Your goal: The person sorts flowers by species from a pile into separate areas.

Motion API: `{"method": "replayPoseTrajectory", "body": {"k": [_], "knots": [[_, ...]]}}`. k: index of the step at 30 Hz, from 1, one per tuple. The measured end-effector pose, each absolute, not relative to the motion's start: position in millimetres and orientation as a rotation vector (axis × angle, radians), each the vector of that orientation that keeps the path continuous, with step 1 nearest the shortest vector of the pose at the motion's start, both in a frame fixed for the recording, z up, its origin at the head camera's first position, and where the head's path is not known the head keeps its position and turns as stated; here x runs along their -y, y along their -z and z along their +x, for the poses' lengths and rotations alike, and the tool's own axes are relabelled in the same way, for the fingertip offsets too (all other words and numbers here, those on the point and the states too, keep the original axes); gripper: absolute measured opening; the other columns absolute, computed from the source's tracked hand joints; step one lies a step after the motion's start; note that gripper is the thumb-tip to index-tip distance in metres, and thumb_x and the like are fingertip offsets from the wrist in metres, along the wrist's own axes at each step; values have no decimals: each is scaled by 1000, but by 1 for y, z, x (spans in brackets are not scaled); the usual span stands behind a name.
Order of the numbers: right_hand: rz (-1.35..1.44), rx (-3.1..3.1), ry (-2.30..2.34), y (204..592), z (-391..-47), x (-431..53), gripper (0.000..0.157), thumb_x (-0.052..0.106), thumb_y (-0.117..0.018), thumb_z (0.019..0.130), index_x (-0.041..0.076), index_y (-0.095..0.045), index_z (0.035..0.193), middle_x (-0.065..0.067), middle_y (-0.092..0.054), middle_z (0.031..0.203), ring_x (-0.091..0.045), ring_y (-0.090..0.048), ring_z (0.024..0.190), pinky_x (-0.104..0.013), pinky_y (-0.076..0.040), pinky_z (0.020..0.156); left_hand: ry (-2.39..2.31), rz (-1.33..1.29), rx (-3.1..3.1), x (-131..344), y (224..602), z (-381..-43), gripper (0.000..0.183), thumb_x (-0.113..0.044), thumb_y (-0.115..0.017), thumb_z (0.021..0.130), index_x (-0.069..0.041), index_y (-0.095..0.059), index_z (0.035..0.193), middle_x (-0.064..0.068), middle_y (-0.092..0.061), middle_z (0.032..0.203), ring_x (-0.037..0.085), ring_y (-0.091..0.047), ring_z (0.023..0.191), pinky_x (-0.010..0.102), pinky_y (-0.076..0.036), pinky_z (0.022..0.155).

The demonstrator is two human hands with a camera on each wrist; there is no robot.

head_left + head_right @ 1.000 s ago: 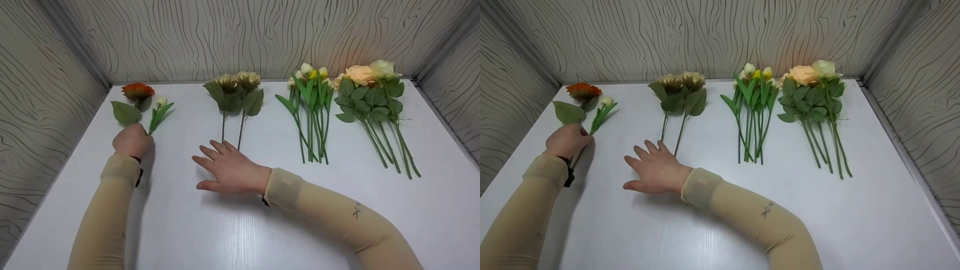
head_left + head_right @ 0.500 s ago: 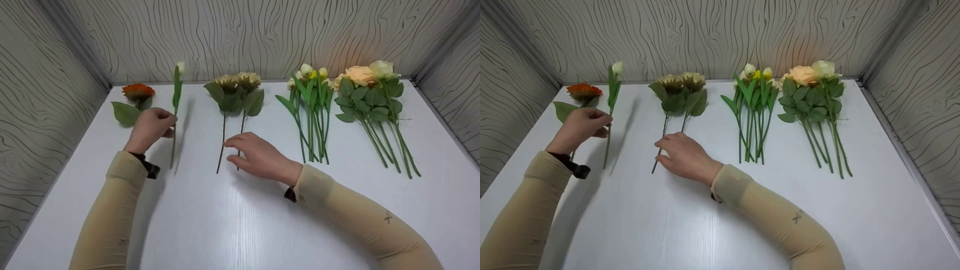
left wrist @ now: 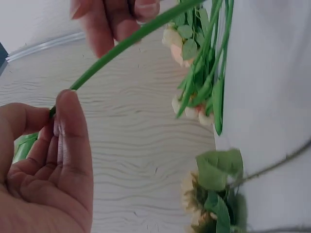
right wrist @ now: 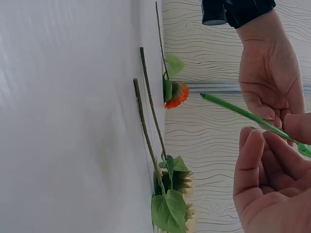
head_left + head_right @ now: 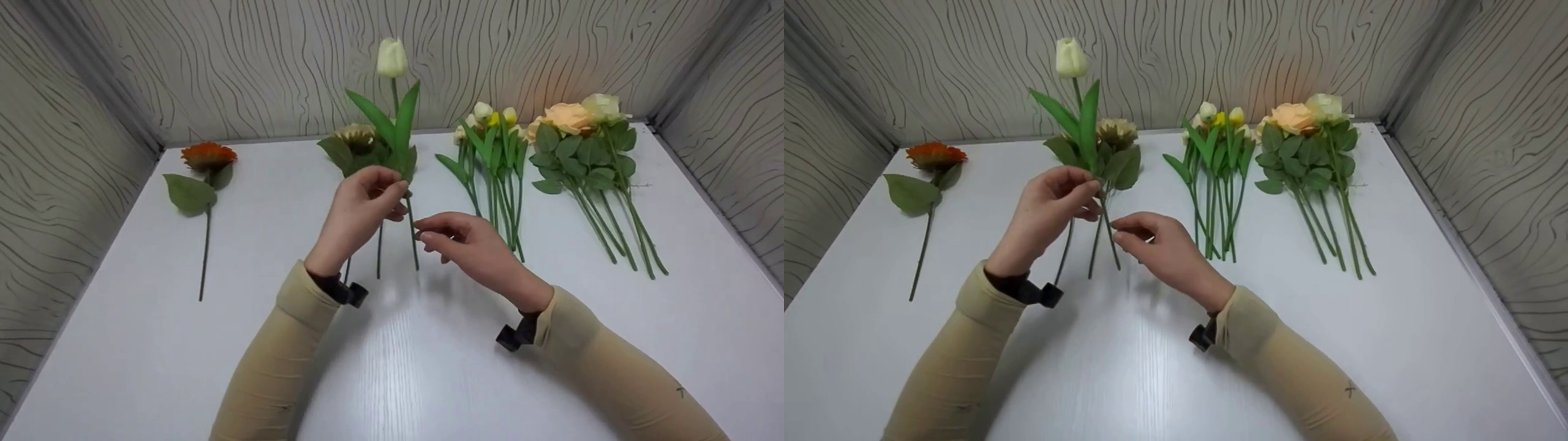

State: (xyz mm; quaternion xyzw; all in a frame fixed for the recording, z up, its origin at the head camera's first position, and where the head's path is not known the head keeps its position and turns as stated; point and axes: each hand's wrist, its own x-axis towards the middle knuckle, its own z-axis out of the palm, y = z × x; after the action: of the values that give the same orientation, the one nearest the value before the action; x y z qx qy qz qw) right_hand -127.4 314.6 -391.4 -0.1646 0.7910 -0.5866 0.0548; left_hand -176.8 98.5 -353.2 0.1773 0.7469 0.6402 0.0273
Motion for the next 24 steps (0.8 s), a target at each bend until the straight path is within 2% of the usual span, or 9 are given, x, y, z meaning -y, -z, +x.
{"method": "replayPoseTrajectory", "body": {"k": [6,10,15,21,24], "knots": [[-425,-2406,1861,395,-128,-316,22,27,-75,96,12,-74,112,-9,-72,99,-31,-65,87,-31,-54,65,-2060,631,-2207,-117,362,-170,16,-16,-67,101,-5,-68,112,16,-69,98,28,-70,82,38,-61,77],[-404,-2401,1875,399,-129,-319,18,23,-75,96,9,-74,107,-9,-73,97,-27,-66,85,-30,-55,65,-2072,652,-2172,-121,366,-170,18,-18,-69,100,-5,-69,113,14,-69,99,31,-70,85,38,-61,79],[-397,-2410,1875,401,-130,-320,21,23,-76,95,7,-73,107,-9,-73,97,-33,-65,84,-31,-55,65,-2084,652,-2163,-122,368,-170,20,-21,-73,97,-7,-70,112,11,-70,100,36,-68,89,38,-61,80],[-377,-2426,1867,402,-131,-320,22,27,-75,96,8,-74,107,-9,-72,97,-29,-64,84,-32,-56,66,-2068,652,-2211,-123,370,-169,18,-20,-72,98,-8,-71,111,9,-70,99,32,-69,88,37,-61,79],[-389,-2443,1868,403,-134,-321,20,27,-73,97,9,-75,106,-10,-71,95,-36,-64,86,-32,-56,66,-2058,656,-2248,-124,371,-168,18,-20,-71,99,-8,-71,112,8,-70,98,28,-69,85,40,-61,79]]}}
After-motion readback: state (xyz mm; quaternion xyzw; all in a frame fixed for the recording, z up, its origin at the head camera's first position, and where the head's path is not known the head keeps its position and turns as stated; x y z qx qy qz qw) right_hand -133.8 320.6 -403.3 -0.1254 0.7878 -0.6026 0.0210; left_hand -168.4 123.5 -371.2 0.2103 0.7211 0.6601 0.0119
